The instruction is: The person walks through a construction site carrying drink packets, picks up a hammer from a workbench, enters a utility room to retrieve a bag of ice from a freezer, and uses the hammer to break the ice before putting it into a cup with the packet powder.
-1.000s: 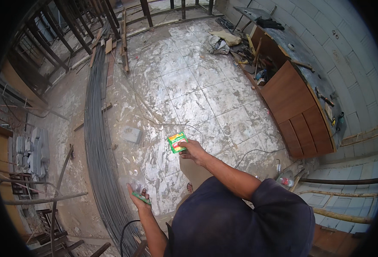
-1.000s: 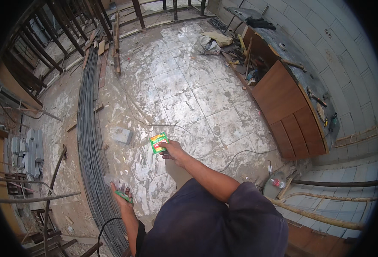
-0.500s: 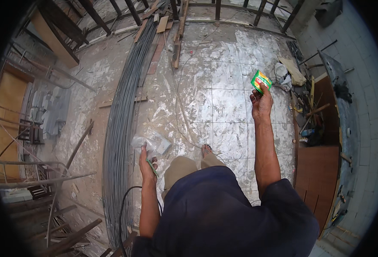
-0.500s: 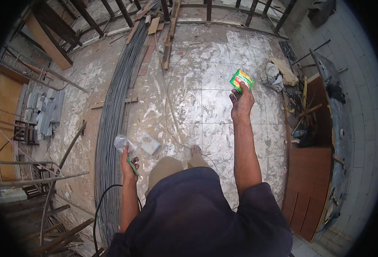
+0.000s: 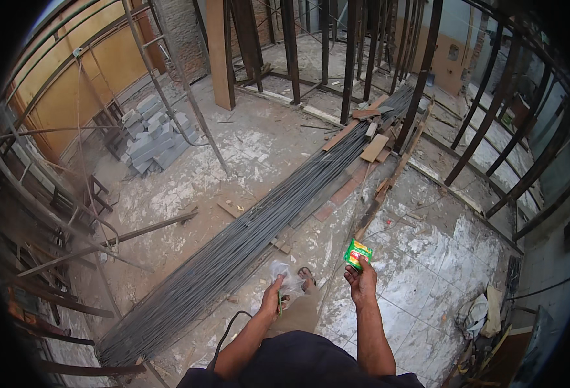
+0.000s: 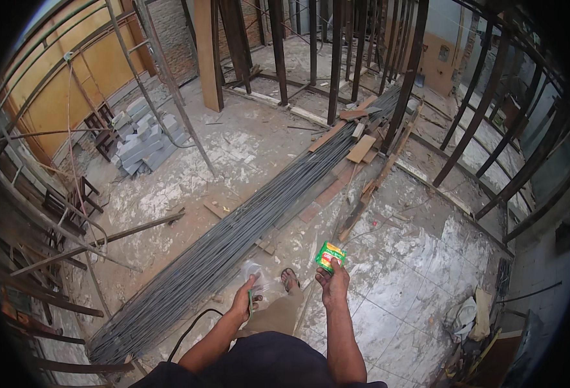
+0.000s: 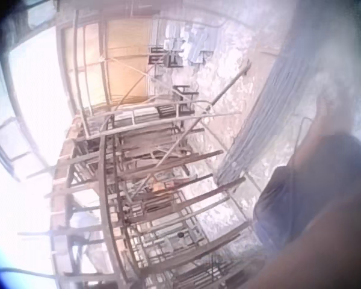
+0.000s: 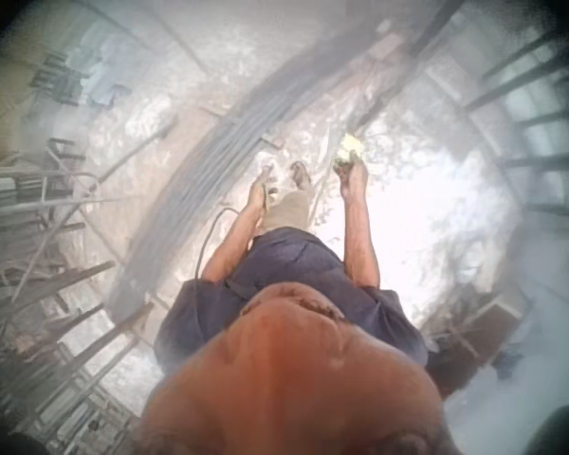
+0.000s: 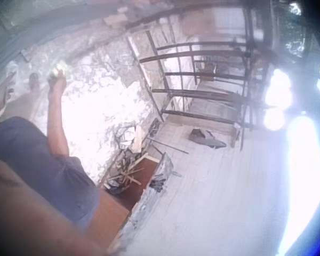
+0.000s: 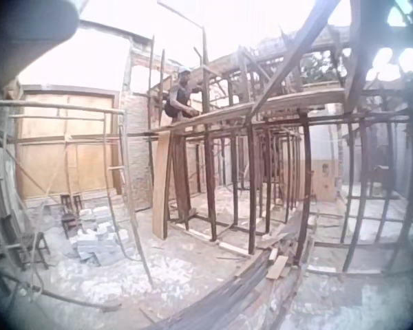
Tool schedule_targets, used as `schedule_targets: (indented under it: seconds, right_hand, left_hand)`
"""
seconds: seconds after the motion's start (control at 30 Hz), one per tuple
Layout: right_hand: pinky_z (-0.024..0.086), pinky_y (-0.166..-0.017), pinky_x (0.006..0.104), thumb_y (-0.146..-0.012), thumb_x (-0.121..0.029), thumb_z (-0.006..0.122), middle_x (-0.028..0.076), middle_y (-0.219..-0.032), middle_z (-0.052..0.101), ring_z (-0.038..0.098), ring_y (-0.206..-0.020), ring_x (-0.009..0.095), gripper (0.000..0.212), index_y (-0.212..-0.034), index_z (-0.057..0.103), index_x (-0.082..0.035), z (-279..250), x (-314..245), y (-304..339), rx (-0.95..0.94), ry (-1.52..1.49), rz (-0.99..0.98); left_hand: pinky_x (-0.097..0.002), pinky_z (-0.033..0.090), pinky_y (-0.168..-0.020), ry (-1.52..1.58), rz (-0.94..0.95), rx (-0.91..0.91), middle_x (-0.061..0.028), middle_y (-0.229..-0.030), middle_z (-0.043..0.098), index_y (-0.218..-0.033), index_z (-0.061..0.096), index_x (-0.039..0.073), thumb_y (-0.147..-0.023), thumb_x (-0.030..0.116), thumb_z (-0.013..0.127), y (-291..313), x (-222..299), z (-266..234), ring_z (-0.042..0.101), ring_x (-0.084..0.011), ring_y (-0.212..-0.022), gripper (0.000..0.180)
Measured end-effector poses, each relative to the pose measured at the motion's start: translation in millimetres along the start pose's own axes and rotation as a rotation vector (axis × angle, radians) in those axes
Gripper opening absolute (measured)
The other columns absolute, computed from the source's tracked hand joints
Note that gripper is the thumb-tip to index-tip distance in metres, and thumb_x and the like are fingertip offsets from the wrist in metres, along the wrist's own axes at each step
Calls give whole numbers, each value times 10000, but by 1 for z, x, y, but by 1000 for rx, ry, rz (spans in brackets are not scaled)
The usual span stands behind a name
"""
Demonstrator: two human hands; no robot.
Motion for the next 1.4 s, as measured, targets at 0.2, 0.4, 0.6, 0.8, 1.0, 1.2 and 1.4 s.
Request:
schedule_targets:
  seconds: [0.2, 0.4, 0.6, 0.8, 1.0, 1.2, 1.4]
  right_hand:
    - [569, -620, 299, -962, -258, 640, 60, -939, 660, 676, -744, 178, 270, -1152, 561, -83, 132, -96, -174, -52, 53, -136]
    - [586, -656, 282, -975, -227, 630, 64, -991, 677, 683, -782, 152, 290, -1197, 585, -47, 351, -235, -283, -275, 169, -544]
    - [583, -588, 238, -897, -128, 729, 107, -950, 695, 691, -721, 137, 466, -1265, 495, 37, 656, -364, -365, -575, 181, -924]
    - [602, -581, 267, -870, -45, 735, 169, -934, 682, 708, -701, 199, 435, -1186, 460, 74, 982, -480, -452, -875, 45, -1073]
    - [642, -593, 298, -925, 11, 612, 182, -973, 663, 724, -753, 242, 279, -1165, 495, 91, 1234, -559, -530, -960, 14, -992]
    - [648, -579, 304, -912, 91, 495, 219, -1067, 635, 723, -789, 278, 268, -1178, 500, 128, 1377, -599, -553, -978, -70, -814]
    - [680, -638, 398, -886, 125, 527, 260, -1122, 588, 716, -783, 354, 357, -1221, 405, 137, 1504, -603, -565, -1020, -120, -682]
  left_hand:
    - [-216, 349, -449, 78, 168, -15, -46, -1082, 566, -1327, 548, 88, -913, 606, 579, -128, 186, 51, 542, -97, -688, 664]
    - [-219, 346, -415, 207, 280, 106, -43, -993, 594, -1265, 577, 86, -920, 596, 575, -196, 331, 68, 535, -95, -634, 616]
    - [-220, 348, -433, 376, 324, 280, -26, -978, 595, -1286, 570, 117, -909, 607, 579, -284, 406, 49, 521, -112, -626, 618]
    - [-240, 346, -459, 566, 407, 575, -23, -955, 595, -1274, 568, 129, -899, 615, 579, -367, 505, 23, 506, -117, -636, 615]
    - [-241, 326, -458, 672, 457, 761, -14, -1043, 590, -1312, 553, 175, -894, 638, 568, -403, 626, 31, 499, -115, -641, 624]
    - [-224, 306, -473, 798, 505, 909, -24, -1123, 569, -1396, 504, 204, -882, 660, 563, -427, 668, 17, 469, -115, -637, 690]
    - [-256, 314, -533, 1011, 511, 1202, -14, -1087, 570, -1381, 513, 197, -856, 713, 535, -404, 651, 12, 457, -114, -671, 736]
Point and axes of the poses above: each hand's wrist, its own y-axis away from the middle knuckle, its own z-axis out of the palm, x = y × z, the point moved 1 cm from there along -y, towards the middle knuckle
